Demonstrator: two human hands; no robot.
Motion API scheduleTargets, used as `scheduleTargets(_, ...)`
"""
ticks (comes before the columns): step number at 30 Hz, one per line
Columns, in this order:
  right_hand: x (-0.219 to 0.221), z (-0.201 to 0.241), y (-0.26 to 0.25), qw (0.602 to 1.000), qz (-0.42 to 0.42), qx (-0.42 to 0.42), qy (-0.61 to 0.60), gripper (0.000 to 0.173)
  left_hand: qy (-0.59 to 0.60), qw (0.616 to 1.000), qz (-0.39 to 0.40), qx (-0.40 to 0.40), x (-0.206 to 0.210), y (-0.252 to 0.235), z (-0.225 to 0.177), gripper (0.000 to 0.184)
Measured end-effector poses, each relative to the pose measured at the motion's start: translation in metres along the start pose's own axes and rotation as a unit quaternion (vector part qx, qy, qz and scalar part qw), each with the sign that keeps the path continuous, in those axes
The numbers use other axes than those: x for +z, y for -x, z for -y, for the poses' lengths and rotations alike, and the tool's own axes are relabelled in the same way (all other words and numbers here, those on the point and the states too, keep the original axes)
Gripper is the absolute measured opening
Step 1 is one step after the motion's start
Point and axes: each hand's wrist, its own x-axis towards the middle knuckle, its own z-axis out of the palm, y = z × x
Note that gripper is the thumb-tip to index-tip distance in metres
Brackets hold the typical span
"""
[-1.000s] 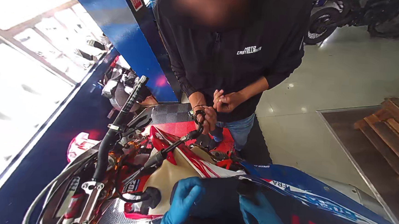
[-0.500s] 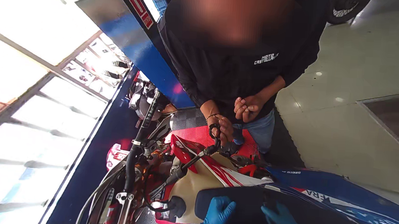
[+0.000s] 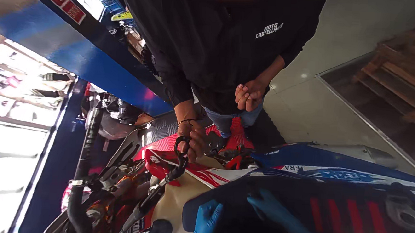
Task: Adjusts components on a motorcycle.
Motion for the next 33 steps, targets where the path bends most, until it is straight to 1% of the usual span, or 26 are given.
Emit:
scheduleTargets(1, -0.002, -0.009, -0.004, 1.000, 0.005, -0.014, 0.004, 0.035, -0.003, 1.000, 0.013, -0.023, -0.002, -0.001, -0.002, 0.029)
scheduleTargets(3, -0.004, -0.017, -0.007, 1.000, 0.009, -0.026, 0.000, 0.037, 0.034, 0.990, -0.040, 0.130, 0.012, -0.011, 0.049, 0.035)
scheduleTargets(4, -0.004, -0.016, -0.006, 1.000, 0.007, -0.025, -0.005, 0.036, 0.042, 0.986, -0.046, 0.154, 0.014, -0.014, 0.056, 0.038)
scheduleTargets(5, -0.003, -0.015, -0.004, 1.000, 0.005, -0.023, -0.013, 0.036, 0.036, 0.989, -0.038, 0.140, 0.012, -0.012, 0.049, 0.039)
scheduleTargets(7, -0.002, -0.009, 0.000, 1.000, 0.009, -0.014, -0.026, 0.036, 0.025, 0.998, 0.001, 0.050, 0.000, 0.002, -0.001, 0.034)
scheduleTargets(8, -0.001, -0.006, 0.002, 0.999, 0.010, -0.010, -0.030, 0.035, 0.015, 0.999, 0.002, 0.033, -0.003, 0.006, -0.016, 0.031)
scheduleTargets(9, 0.000, -0.003, 0.002, 1.000, 0.007, -0.004, -0.028, 0.034, 0.005, 0.999, -0.004, 0.038, -0.004, 0.006, -0.018, 0.031)
scheduleTargets(12, 0.001, -0.005, 0.000, 1.000, -0.004, -0.002, -0.027, 0.031, 0.004, 0.998, 0.000, 0.056, -0.002, 0.003, -0.006, 0.034)
scheduleTargets(14, 0.001, -0.009, -0.001, 0.999, -0.007, -0.011, -0.035, 0.030, 0.021, 0.995, 0.001, 0.094, 0.009, -0.010, 0.041, 0.041)
scheduleTargets(15, 0.002, -0.011, -0.001, 0.999, -0.005, -0.014, -0.037, 0.029, 0.028, 0.993, 0.004, 0.113, 0.012, -0.012, 0.055, 0.042)
scheduleTargets(16, 0.001, -0.012, -0.002, 0.999, -0.002, -0.014, -0.036, 0.029, 0.026, 0.991, 0.009, 0.134, 0.011, -0.011, 0.053, 0.042)
scheduleTargets(17, 0.000, -0.010, -0.004, 0.999, 0.002, -0.016, -0.036, 0.028, 0.009, 0.986, 0.013, 0.168, 0.004, -0.007, 0.036, 0.040)
scheduleTargets(19, 0.002, 0.001, 0.001, 0.999, 0.004, -0.011, -0.038, 0.026, -0.036, 0.959, -0.009, 0.281, -0.016, 0.019, -0.031, 0.033)
scheduleTargets(20, 0.005, 0.016, 0.008, 0.999, -0.003, -0.002, -0.036, 0.023, -0.069, 0.936, -0.059, 0.341, -0.028, 0.038, -0.073, 0.031)
scheduleTargets(21, 0.007, 0.032, 0.017, 1.000, -0.008, 0.004, -0.026, 0.021, -0.099, 0.907, -0.137, 0.385, -0.041, 0.055, -0.112, 0.030)
scheduleTargets(22, 0.008, 0.042, 0.022, 1.000, -0.008, 0.006, -0.016, 0.021, -0.124, 0.877, -0.223, 0.406, -0.055, 0.066, -0.143, 0.027)
scheduleTargets(23, 0.007, 0.045, 0.023, 1.000, -0.005, 0.006, -0.009, 0.021, -0.148, 0.849, -0.310, 0.402, -0.069, 0.068, -0.168, 0.027)
scheduleTargets(24, 0.007, 0.047, 0.023, 1.000, -0.002, 0.005, -0.007, 0.021, -0.179, 0.827, -0.382, 0.373, -0.081, 0.061, -0.190, 0.036)
scheduleTargets(25, 0.008, 0.047, 0.023, 1.000, -0.002, 0.006, -0.005, 0.020, -0.220, 0.816, -0.424, 0.326, -0.092, 0.048, -0.207, 0.053)
scheduleTargets(26, 0.008, 0.044, 0.022, 1.000, -0.003, 0.009, -0.003, 0.020, -0.265, 0.814, -0.441, 0.269, -0.099, 0.032, -0.219, 0.069)
scheduleTargets(27, 0.007, 0.039, 0.019, 1.000, -0.004, 0.007, -0.006, 0.020, -0.301, 0.818, -0.439, 0.217, -0.103, 0.015, -0.225, 0.078)
scheduleTargets(28, 0.006, 0.031, 0.016, 1.000, -0.007, 0.000, -0.013, 0.021, -0.320, 0.827, -0.428, 0.174, -0.105, 0.000, -0.227, 0.079)
scheduleTargets(29, 0.006, 0.024, 0.014, 1.000, -0.009, -0.013, -0.025, 0.021, -0.326, 0.840, -0.412, 0.137, -0.106, -0.011, -0.229, 0.075)
scheduleTargets(31, 0.004, 0.005, 0.008, 0.997, -0.006, -0.044, -0.056, 0.022, -0.309, 0.858, -0.398, 0.105, -0.106, -0.022, -0.231, 0.055)
scheduleTargets(32, 0.005, 0.013, 0.012, 0.997, -0.002, -0.041, -0.059, 0.021, -0.300, 0.856, -0.406, 0.114, -0.106, -0.024, -0.231, 0.044)
scheduleTargets(33, 0.008, 0.035, 0.022, 0.999, -0.011, -0.015, -0.049, 0.018, -0.295, 0.851, -0.415, 0.125, -0.106, -0.024, -0.232, 0.036)
